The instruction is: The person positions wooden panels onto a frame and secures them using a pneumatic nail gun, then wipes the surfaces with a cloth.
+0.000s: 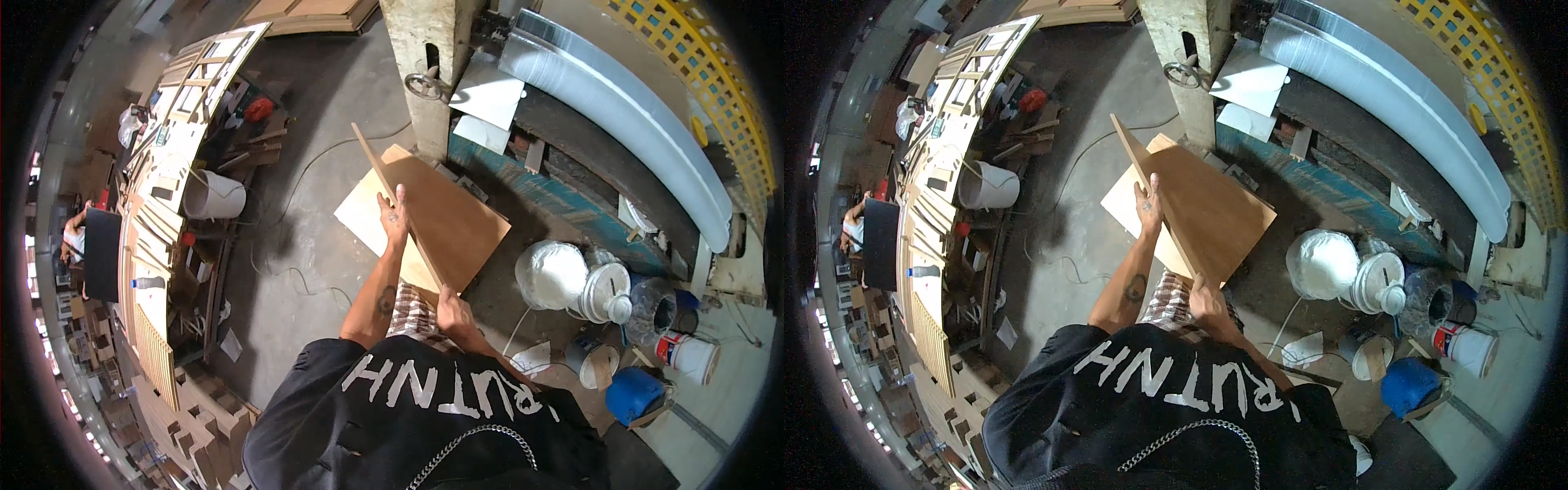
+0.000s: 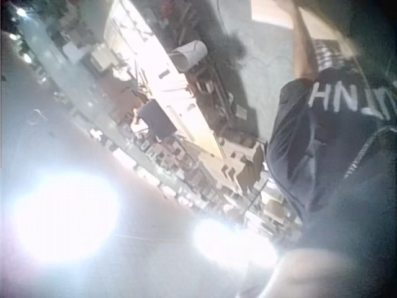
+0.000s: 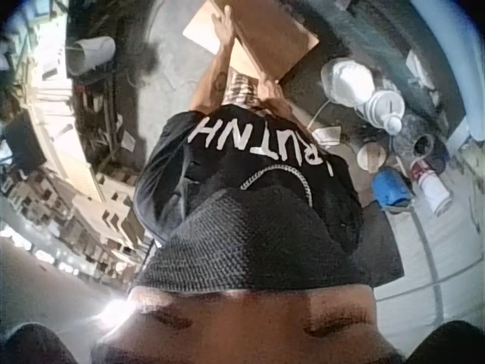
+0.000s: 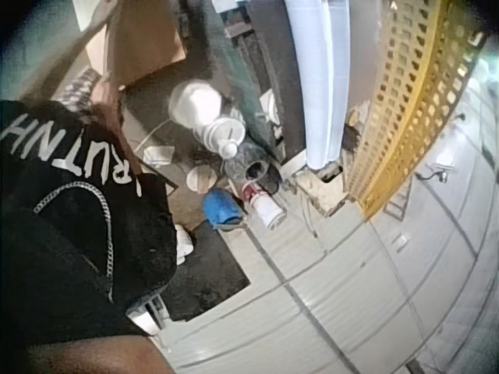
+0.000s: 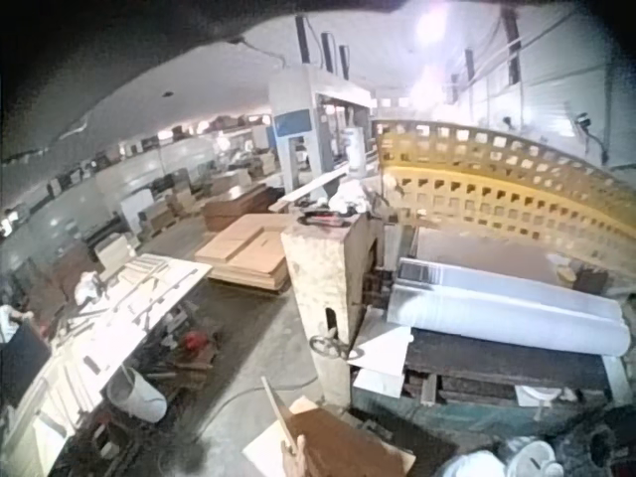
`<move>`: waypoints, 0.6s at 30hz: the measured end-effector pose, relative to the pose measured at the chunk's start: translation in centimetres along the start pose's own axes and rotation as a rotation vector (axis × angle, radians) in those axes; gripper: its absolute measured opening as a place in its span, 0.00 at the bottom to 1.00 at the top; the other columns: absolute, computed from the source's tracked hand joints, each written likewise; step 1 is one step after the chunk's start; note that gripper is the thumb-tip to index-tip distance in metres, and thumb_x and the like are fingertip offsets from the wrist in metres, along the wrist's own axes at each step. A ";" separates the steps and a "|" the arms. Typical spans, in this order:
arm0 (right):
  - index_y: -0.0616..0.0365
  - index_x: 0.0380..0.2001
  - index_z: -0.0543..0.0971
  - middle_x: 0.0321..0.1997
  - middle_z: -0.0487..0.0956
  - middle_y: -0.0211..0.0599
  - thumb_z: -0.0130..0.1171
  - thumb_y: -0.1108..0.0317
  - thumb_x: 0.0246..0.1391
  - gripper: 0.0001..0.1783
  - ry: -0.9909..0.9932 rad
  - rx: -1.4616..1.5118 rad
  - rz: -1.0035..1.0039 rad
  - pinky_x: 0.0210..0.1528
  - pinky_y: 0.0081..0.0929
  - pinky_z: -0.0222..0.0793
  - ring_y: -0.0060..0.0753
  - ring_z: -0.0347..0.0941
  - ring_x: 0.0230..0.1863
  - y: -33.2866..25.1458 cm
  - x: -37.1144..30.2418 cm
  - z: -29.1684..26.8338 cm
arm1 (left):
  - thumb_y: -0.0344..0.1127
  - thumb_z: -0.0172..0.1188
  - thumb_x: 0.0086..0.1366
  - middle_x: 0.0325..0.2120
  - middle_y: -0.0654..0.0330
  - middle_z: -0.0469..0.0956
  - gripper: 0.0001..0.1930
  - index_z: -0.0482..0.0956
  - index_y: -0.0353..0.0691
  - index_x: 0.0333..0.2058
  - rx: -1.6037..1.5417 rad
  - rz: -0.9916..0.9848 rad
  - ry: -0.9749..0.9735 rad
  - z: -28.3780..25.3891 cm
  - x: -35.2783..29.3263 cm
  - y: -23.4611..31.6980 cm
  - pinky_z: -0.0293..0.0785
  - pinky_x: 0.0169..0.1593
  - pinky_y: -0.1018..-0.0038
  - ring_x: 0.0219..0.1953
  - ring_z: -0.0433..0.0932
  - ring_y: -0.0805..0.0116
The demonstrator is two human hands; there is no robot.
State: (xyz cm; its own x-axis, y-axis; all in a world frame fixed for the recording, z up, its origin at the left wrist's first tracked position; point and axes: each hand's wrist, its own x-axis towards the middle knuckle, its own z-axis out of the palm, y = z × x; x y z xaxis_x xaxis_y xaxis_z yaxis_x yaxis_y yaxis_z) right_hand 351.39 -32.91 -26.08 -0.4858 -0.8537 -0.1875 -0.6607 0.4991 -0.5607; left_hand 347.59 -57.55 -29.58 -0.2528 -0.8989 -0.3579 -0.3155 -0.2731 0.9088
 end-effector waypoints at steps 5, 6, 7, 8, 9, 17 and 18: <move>0.64 0.33 0.67 0.28 0.76 0.61 0.52 0.71 0.54 0.07 -0.016 0.049 0.199 0.33 0.49 0.72 0.61 0.76 0.31 1.4 0.6 -0.1 | 0.69 0.55 0.59 0.40 0.46 0.78 0.53 0.49 0.28 0.66 -0.026 0.062 -0.005 1.3 1.0 -2.4 0.73 0.37 0.70 0.32 0.76 0.63; 0.63 0.34 0.68 0.27 0.76 0.61 0.53 0.70 0.55 0.09 -0.120 0.156 0.281 0.33 0.51 0.71 0.63 0.75 0.32 1.8 0.8 -1.6 | 0.71 0.53 0.59 0.51 0.38 0.73 0.53 0.50 0.28 0.66 -0.053 0.036 -0.019 1.8 -0.4 -0.6 0.71 0.51 0.67 0.48 0.76 0.54; 0.62 0.34 0.70 0.27 0.76 0.59 0.57 0.67 0.56 0.10 -0.073 0.304 0.286 0.33 0.50 0.69 0.65 0.73 0.33 1.7 0.8 -2.3 | 0.71 0.53 0.59 0.54 0.36 0.69 0.54 0.50 0.28 0.66 -0.034 0.053 0.007 1.5 0.6 -1.9 0.67 0.56 0.66 0.53 0.72 0.51; 0.63 0.38 0.74 0.34 0.80 0.56 0.61 0.64 0.55 0.14 0.025 0.364 0.223 0.37 0.43 0.73 0.60 0.78 0.38 3.0 0.5 -0.9 | 0.72 0.53 0.58 0.58 0.35 0.65 0.54 0.51 0.29 0.66 -0.013 0.076 0.026 1.3 2.4 -4.1 0.63 0.60 0.65 0.59 0.68 0.48; 0.63 0.43 0.75 0.40 0.80 0.55 0.63 0.62 0.54 0.18 0.007 0.515 0.212 0.41 0.40 0.74 0.55 0.78 0.43 2.9 0.4 -0.9 | 0.72 0.53 0.58 0.58 0.35 0.65 0.54 0.51 0.29 0.66 -0.018 0.079 0.040 0.2 4.2 -6.5 0.63 0.60 0.65 0.59 0.68 0.48; 0.63 0.59 0.70 0.54 0.77 0.48 0.65 0.50 0.53 0.36 -0.179 0.707 0.281 0.57 0.35 0.67 0.42 0.70 0.59 4.5 0.7 -0.7 | 0.74 0.52 0.56 0.57 0.34 0.66 0.55 0.52 0.29 0.65 0.026 0.051 0.020 -1.1 3.2 -4.8 0.63 0.60 0.65 0.59 0.68 0.45; 0.63 0.59 0.70 0.54 0.77 0.48 0.65 0.51 0.53 0.36 -0.161 0.701 0.279 0.57 0.35 0.67 0.41 0.71 0.58 4.6 0.7 -0.5 | 0.74 0.52 0.56 0.57 0.34 0.66 0.55 0.52 0.29 0.65 0.031 0.056 0.022 -1.5 3.3 -4.8 0.63 0.60 0.65 0.59 0.68 0.45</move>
State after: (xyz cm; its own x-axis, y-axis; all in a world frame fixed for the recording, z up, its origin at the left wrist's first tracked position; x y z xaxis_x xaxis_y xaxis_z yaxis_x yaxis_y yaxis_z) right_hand 347.73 -31.12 -28.34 -0.4563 -0.7478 -0.4823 0.0172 0.5345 -0.8450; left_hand 349.68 -59.73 -34.85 -0.2510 -0.9197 -0.3020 -0.3296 -0.2121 0.9200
